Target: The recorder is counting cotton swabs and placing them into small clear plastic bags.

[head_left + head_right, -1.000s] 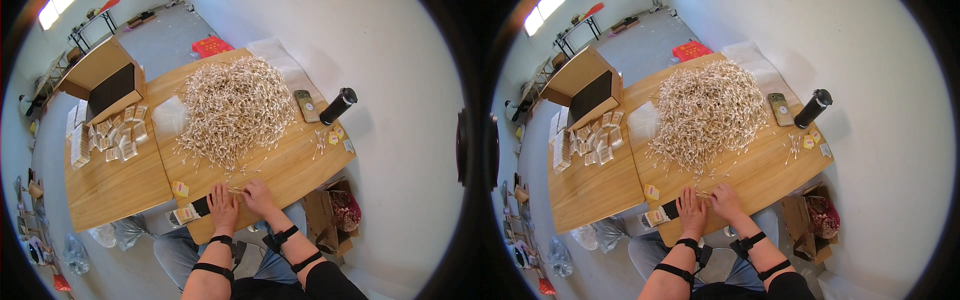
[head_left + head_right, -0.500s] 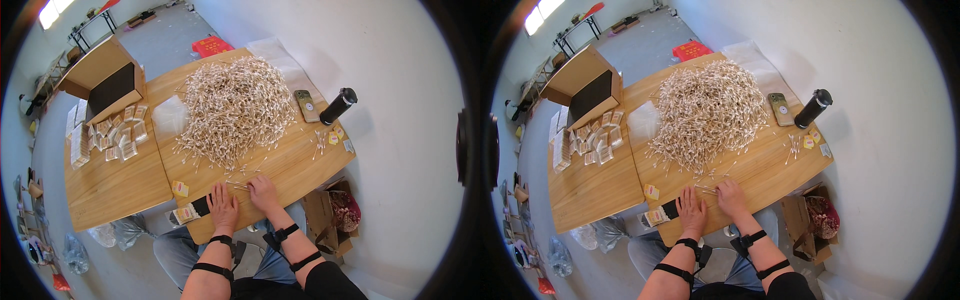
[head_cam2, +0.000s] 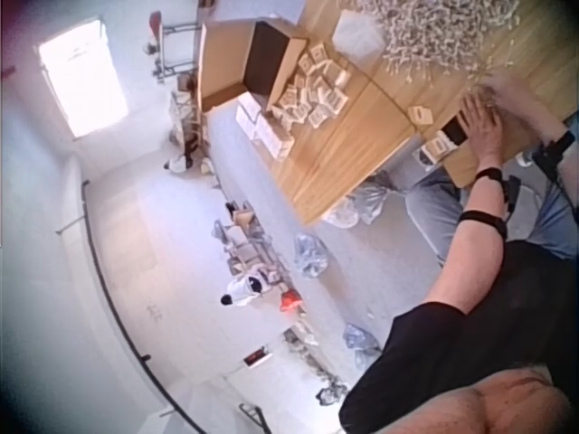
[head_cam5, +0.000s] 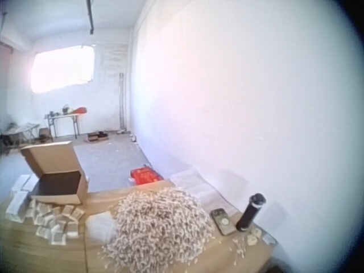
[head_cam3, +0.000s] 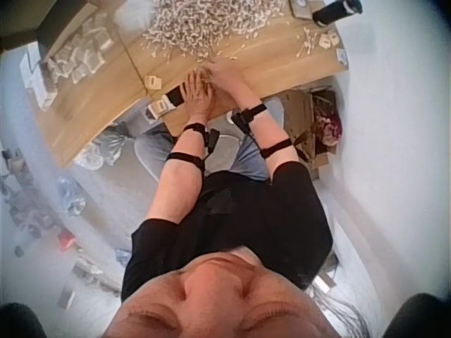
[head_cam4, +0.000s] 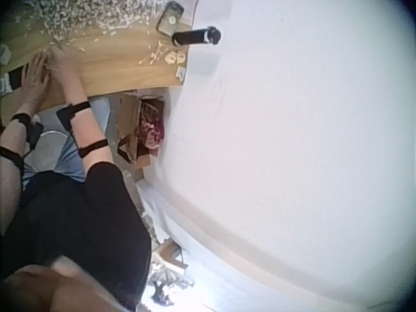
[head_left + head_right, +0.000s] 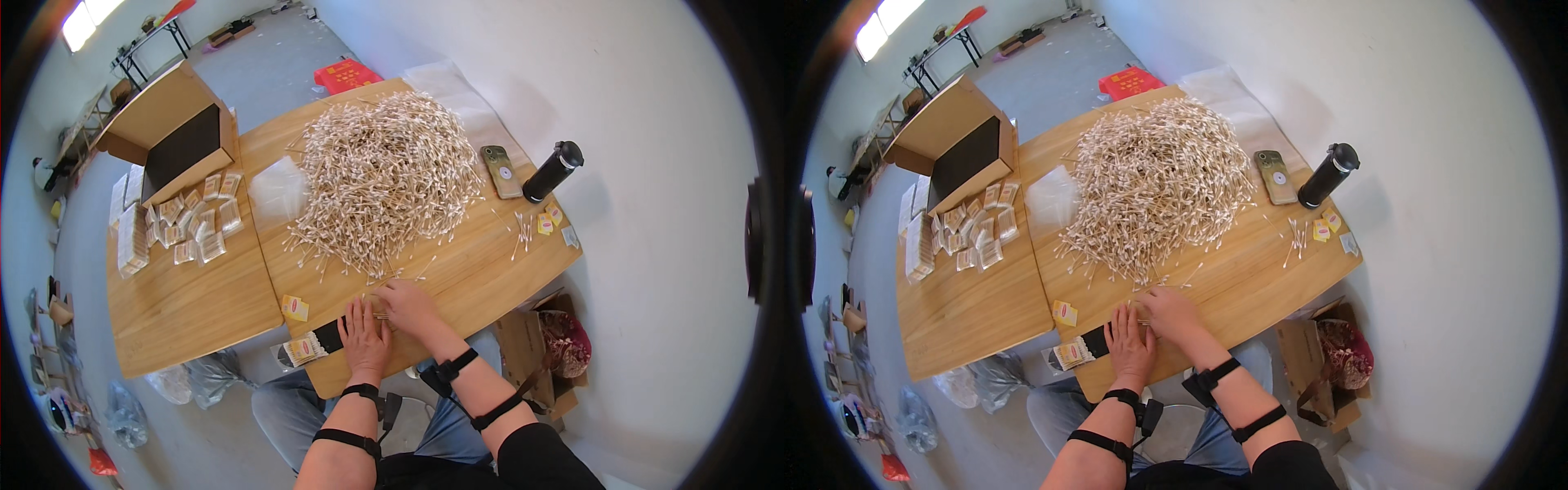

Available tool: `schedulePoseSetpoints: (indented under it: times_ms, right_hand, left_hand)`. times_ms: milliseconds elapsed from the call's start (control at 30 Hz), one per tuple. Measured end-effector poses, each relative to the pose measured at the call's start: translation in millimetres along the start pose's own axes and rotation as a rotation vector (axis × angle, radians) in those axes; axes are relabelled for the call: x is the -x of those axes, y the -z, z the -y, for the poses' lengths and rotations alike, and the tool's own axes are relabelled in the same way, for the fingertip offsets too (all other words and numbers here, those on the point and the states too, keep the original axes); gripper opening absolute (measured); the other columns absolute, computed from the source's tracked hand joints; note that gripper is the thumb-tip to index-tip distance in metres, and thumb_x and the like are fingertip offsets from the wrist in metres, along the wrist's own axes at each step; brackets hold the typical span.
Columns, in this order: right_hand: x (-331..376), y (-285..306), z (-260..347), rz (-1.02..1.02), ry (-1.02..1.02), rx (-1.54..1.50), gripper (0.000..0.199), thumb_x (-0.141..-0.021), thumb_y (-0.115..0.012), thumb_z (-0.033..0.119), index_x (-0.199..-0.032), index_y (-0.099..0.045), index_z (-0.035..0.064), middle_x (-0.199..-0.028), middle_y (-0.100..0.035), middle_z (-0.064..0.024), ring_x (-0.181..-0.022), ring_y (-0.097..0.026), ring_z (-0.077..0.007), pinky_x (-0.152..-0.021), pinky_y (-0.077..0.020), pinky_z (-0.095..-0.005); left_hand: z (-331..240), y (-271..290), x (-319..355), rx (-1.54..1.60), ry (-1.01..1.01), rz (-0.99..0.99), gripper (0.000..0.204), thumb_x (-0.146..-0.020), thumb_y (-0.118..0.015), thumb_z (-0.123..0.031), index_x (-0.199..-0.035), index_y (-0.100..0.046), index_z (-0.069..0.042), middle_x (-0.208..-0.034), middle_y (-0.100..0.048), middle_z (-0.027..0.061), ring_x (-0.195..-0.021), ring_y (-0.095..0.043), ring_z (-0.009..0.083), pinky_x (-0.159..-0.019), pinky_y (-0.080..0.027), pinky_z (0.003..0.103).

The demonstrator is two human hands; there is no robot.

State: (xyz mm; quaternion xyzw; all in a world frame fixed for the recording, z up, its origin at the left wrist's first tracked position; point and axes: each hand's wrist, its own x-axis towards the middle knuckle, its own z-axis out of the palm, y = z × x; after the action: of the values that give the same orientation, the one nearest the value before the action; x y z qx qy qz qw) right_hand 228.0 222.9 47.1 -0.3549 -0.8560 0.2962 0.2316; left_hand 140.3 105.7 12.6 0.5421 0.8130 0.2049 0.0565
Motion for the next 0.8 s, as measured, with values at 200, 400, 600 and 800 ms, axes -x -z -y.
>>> schedulePoseSetpoints:
  times_ms: [200,400,600,800]
  right_hand:
    - [-9.0,-17.7,-2.4,0.054,0.137,0.066,0.014,-0.078,-0.061,0.010,-0.091,-0.063,0.0058,-0.090,-0.060,-0.0134,-0.086,-0.061,-0.0336,-0.072,-0.0496,-0.0426]
    - [25.2,-3.2,-25.4,0.009,0.040,0.068,0.011,-0.077,-0.063,0.008,-0.087,-0.060,0.0041,-0.087,-0.059,-0.0134,-0.082,-0.059,-0.0344,-0.069,-0.0491,-0.0416]
    - [36.2,30.4,-17.9,-0.121,-0.111,0.028,0.015,-0.076,-0.068,0.008,-0.089,-0.061,0.0063,-0.085,-0.058,-0.0122,-0.081,-0.059,-0.0335,-0.069,-0.0492,-0.0416]
    - [20.1,33.7,-42.5,-0.316,-0.111,0.203,0.012,-0.078,-0.068,0.009,-0.087,-0.060,0.0078,-0.085,-0.057,-0.0115,-0.083,-0.059,-0.0329,-0.070,-0.0488,-0.0422]
  left_hand:
    - [-0.9,1.6,0.5,0.100,0.025,-0.012,0.060,-0.085,-0.061,-0.031,-0.137,-0.043,-0.007,-0.150,-0.036,0.0155,-0.142,-0.028,0.0295,-0.116,-0.017,0.051]
    - [-0.1,-0.2,0.9,0.085,0.000,-0.033,0.062,-0.084,-0.061,-0.029,-0.138,-0.042,-0.007,-0.149,-0.037,0.0165,-0.141,-0.029,0.0302,-0.115,-0.018,0.051]
    - [2.3,-1.6,1.4,0.050,-0.013,-0.039,0.057,-0.085,-0.061,-0.032,-0.136,-0.049,-0.010,-0.149,-0.038,0.0138,-0.141,-0.030,0.0304,-0.115,-0.019,0.052]
    - [-0.1,1.1,-0.1,0.016,-0.018,-0.024,0.053,-0.087,-0.060,-0.037,-0.133,-0.054,-0.013,-0.149,-0.038,0.0128,-0.141,-0.030,0.0301,-0.114,-0.019,0.052]
